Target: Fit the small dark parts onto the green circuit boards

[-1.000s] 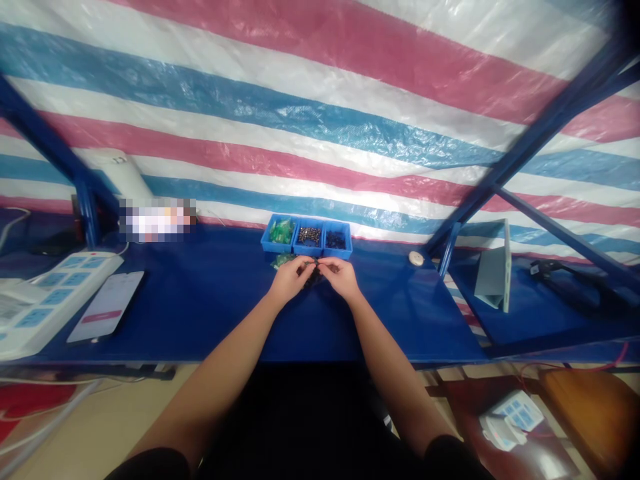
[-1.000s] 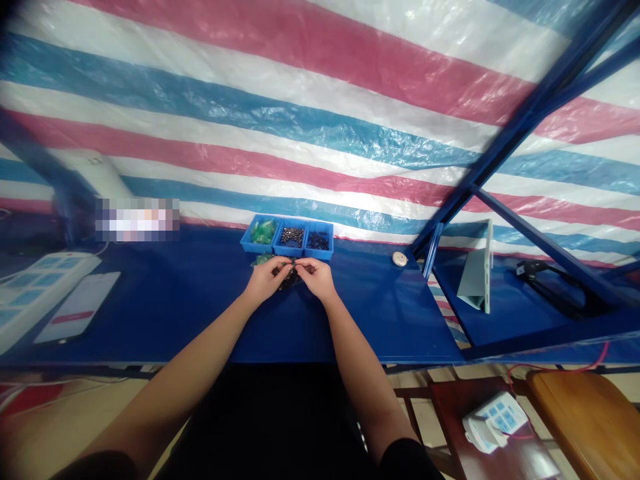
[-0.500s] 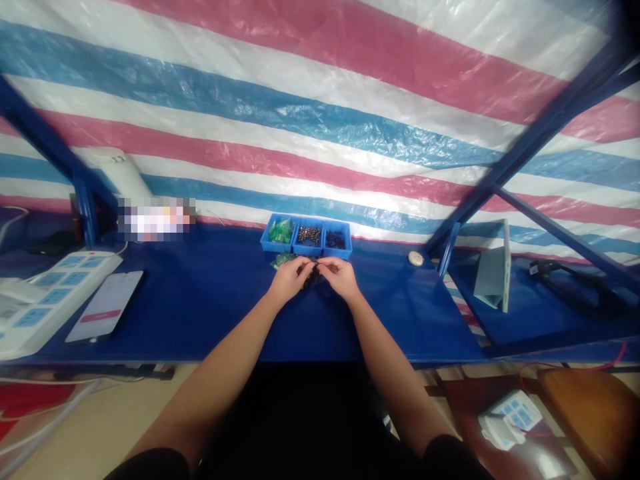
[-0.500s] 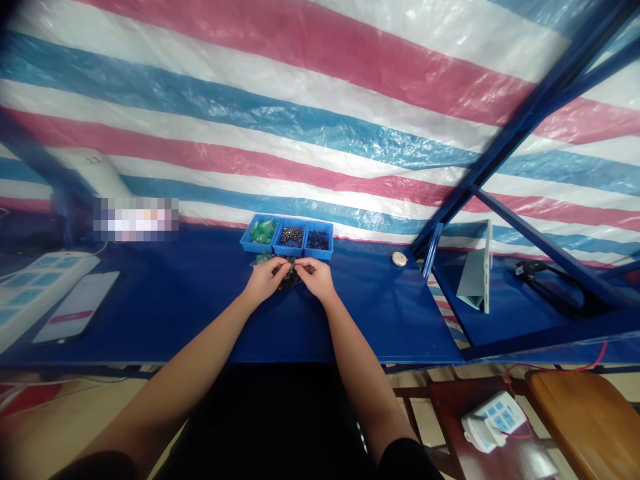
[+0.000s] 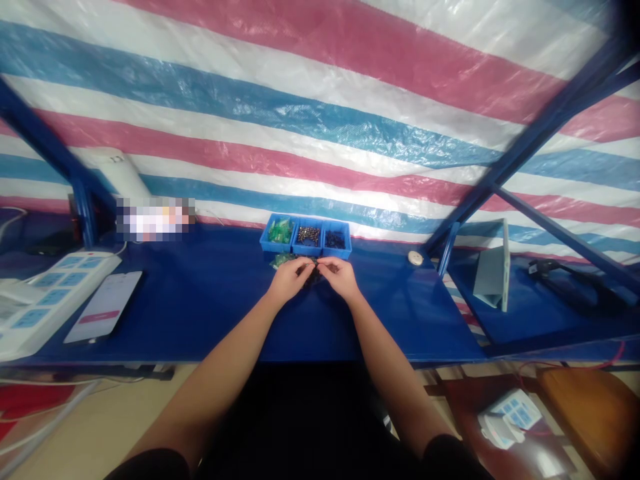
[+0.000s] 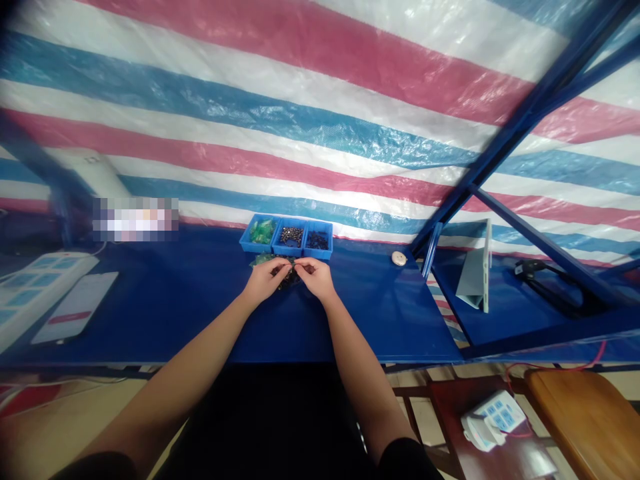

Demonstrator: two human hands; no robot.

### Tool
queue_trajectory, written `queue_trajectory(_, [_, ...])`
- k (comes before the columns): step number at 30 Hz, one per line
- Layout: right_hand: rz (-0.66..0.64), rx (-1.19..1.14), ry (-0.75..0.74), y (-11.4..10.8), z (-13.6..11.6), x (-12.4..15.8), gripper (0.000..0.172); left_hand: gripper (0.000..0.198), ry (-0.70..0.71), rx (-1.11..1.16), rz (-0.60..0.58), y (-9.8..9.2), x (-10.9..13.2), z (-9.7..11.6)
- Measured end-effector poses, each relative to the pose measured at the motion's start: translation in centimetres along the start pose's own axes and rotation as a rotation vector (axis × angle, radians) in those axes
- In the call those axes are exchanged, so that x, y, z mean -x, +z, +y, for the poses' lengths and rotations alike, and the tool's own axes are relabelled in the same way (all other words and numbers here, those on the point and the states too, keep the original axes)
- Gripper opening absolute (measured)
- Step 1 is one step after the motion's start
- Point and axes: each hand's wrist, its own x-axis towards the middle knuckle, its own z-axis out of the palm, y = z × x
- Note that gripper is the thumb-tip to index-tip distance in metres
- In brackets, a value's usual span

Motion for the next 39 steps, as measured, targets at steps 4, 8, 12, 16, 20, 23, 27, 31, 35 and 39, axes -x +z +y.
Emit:
queue_trajectory(4, [-0.011, 0.016, -0.002, -0.04, 0.02, 0.05, 0.026, 0.028, -0.001, -0.013, -0.002, -0.01, -0.04, 0.06])
queue_trajectory(8, [0.026, 0.046, -0.028, -0.07, 0.01, 0.07, 0.024, 0.028, -0.018, -0.028, 0.005, 0.19, 0.00, -0.16])
queue_trajectory(12, [0.042, 0.059, -0.038, -0.05, 0.10, 0.05, 0.024, 0.028, -0.046, -0.018, 0.026, 0.34, 0.07, -0.39])
queue_trajectory(16, [0.043, 0.077, -0.042, -0.07, 0.05, 0.06, 0.024, 0.029, -0.043, -0.008, 0.024, 0.39, 0.05, -0.49])
queue_trajectory(20, [0.043, 0.069, -0.046, -0.13, -0.05, 0.09, 0.025, 0.027, -0.011, -0.008, 0.017, 0.38, -0.01, -0.49])
queue_trajectory(23, [0.043, 0.072, -0.045, -0.10, -0.10, 0.11, 0.025, 0.028, -0.007, -0.010, 0.003, 0.27, -0.03, -0.39])
queue_trajectory(27, [0.044, 0.076, -0.040, 0.02, -0.18, 0.12, 0.026, 0.030, 0.001, -0.021, -0.004, 0.12, -0.01, -0.22])
queue_trajectory(31, [0.049, 0.066, -0.040, 0.07, -0.29, 0.14, 0.026, 0.030, -0.016, -0.022, -0.008, 0.20, 0.03, -0.26])
queue_trajectory(35, [0.049, 0.058, -0.041, 0.03, -0.33, 0.15, 0.025, 0.028, -0.040, -0.015, 0.009, 0.39, 0.05, -0.44])
queue_trajectory(39, [0.039, 0.050, -0.029, 0.06, -0.19, 0.14, 0.026, 0.027, -0.021, -0.011, 0.009, 0.41, 0.01, -0.55])
